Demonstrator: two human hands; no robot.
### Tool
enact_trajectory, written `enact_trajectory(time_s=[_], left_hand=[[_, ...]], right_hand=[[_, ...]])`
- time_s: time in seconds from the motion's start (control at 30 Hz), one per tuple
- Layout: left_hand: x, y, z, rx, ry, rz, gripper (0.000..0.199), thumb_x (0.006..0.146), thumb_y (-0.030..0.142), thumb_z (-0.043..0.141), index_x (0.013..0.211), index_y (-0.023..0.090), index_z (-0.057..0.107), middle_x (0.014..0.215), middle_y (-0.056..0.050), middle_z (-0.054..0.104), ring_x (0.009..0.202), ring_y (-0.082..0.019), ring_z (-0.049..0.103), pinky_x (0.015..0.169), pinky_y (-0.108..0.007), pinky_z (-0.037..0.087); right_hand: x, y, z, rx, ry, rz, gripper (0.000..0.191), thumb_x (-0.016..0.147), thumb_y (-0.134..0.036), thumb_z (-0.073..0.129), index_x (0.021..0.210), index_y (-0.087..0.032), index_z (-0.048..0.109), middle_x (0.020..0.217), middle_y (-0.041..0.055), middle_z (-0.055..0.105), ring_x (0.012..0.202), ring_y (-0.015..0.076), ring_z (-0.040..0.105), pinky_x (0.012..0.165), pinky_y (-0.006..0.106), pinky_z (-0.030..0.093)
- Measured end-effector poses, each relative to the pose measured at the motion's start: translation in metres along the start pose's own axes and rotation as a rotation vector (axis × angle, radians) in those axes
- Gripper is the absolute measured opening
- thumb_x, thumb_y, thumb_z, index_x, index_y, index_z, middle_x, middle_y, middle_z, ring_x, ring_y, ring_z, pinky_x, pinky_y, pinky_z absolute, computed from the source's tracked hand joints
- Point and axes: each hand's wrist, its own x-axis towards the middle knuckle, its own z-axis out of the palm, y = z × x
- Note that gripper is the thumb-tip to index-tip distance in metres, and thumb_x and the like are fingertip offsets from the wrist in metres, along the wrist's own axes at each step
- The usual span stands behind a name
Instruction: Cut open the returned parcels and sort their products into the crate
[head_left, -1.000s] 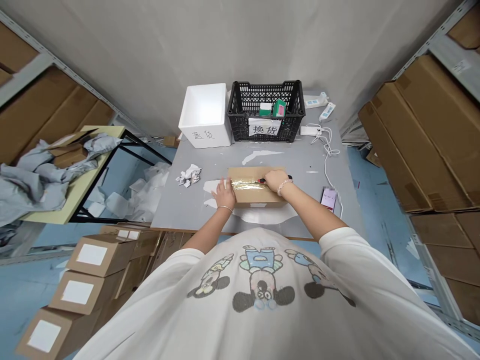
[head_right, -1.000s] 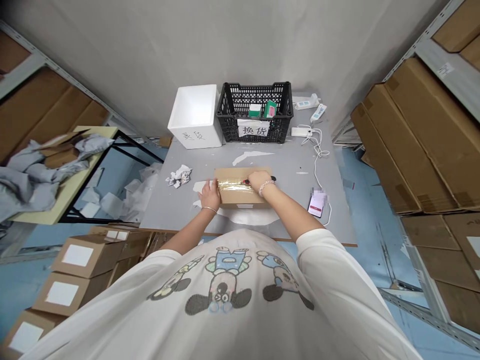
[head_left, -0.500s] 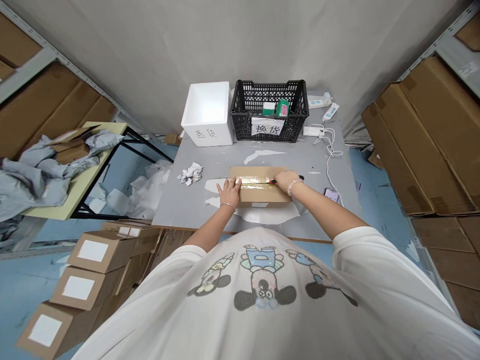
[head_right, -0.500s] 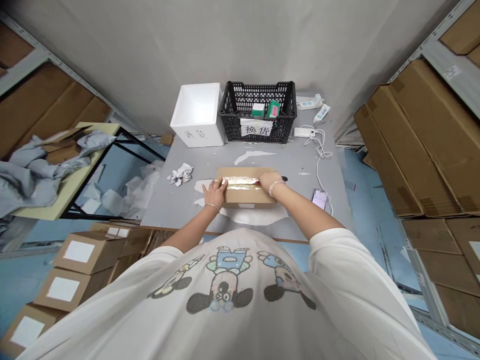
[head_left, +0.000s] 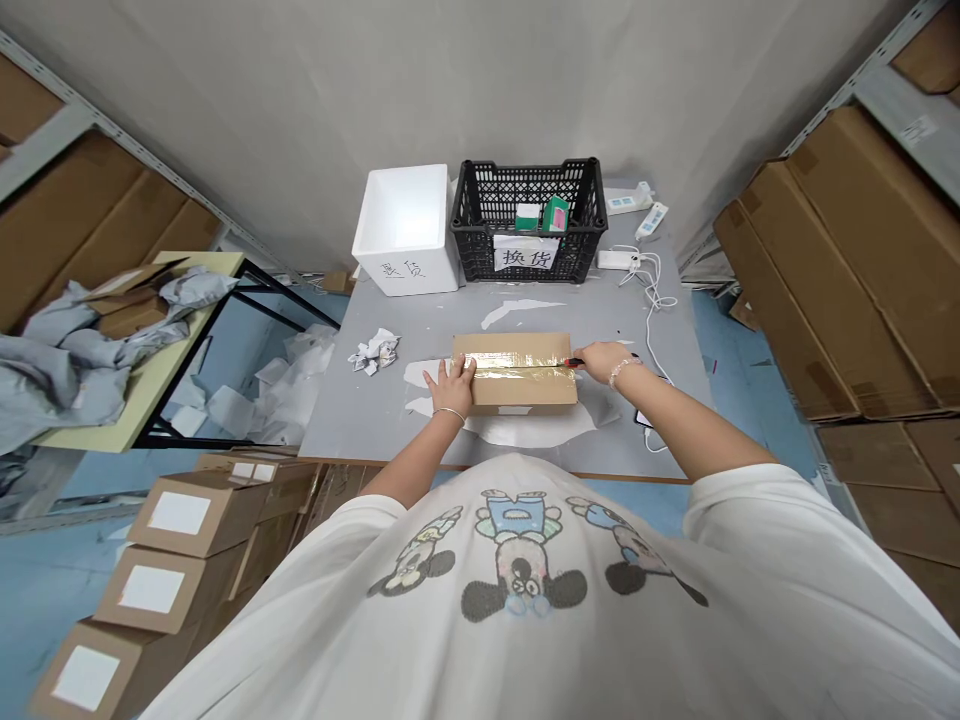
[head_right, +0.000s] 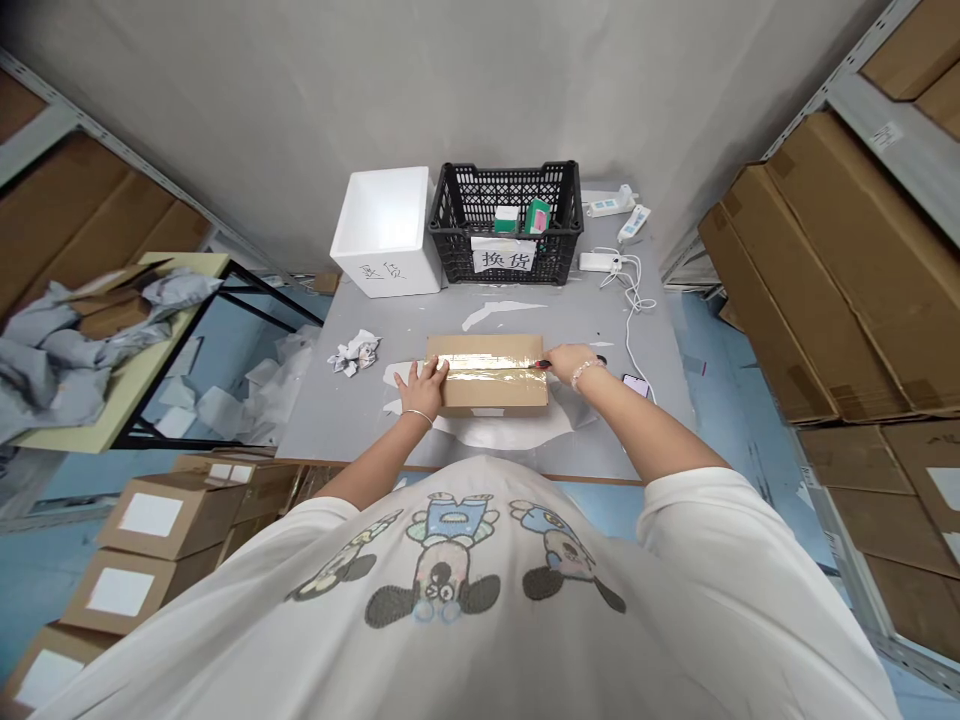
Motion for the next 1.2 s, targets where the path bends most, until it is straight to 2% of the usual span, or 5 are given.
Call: enact_trajectory(time_s=[0.37, 0.53, 0.7, 1.0, 1.2], left_hand=[[0.003, -0.002, 0.001, -0.033, 0.058, 0.022, 0.060, 0.092, 0.012, 0.026, 0.146, 0.035, 0.041, 0.157, -0.001, 0.033, 0.147, -0.032, 0.019, 0.113, -0.070, 0.010], [-0.003, 0.034, 0.000, -0.054, 0.137, 0.010, 0.055, 0.090, 0.015, 0.034, 0.143, 0.022, 0.045, 0.156, -0.012, 0.033, 0.145, -0.031, 0.024, 0.114, -0.064, 0.018], [-0.014, 0.084, 0.009, -0.002, 0.115, 0.349, 0.052, 0.094, 0.036, 0.038, 0.144, 0.020, 0.043, 0.156, -0.012, 0.033, 0.146, -0.031, 0.023, 0.116, -0.062, 0.010], [-0.022, 0.123, 0.029, 0.044, 0.093, 0.636, 0.079, 0.088, 0.056, 0.050, 0.152, 0.013, 0.031, 0.156, -0.016, 0.031, 0.145, -0.033, 0.023, 0.119, -0.050, 0.012], [-0.020, 0.130, 0.039, 0.056, 0.071, 0.593, 0.074, 0.090, 0.046, 0.054, 0.152, 0.013, 0.031, 0.155, -0.014, 0.034, 0.145, -0.031, 0.026, 0.119, -0.044, 0.018]], right_hand=[[-0.031, 0.045, 0.058, 0.391, 0.206, 0.180, 0.036, 0.098, -0.042, 0.042, 0.116, -0.016, 0.058, 0.098, 0.0137, 0.070, 0.085, 0.0227, 0.065, 0.069, 0.027, 0.042], [-0.027, 0.020, 0.088, 1.114, 0.170, 0.256, 0.033, 0.102, -0.038, 0.028, 0.111, -0.018, 0.052, 0.089, 0.0057, 0.069, 0.058, 0.0127, 0.061, 0.053, 0.022, 0.042], [-0.013, -0.008, 0.100, 1.510, 0.202, 0.297, 0.028, 0.102, -0.033, 0.028, 0.104, -0.018, 0.051, 0.076, 0.0014, 0.065, 0.048, 0.0097, 0.056, 0.045, 0.018, 0.040], [-0.007, -0.027, 0.112, 1.582, 0.204, 0.353, 0.034, 0.101, -0.043, 0.032, 0.099, -0.018, 0.055, 0.073, 0.0016, 0.067, 0.049, 0.0102, 0.060, 0.044, 0.017, 0.042], [-0.002, -0.008, 0.110, 1.506, 0.247, 0.323, 0.032, 0.100, -0.044, 0.037, 0.095, -0.019, 0.057, 0.068, -0.0011, 0.063, 0.042, 0.0075, 0.054, 0.044, 0.017, 0.041]])
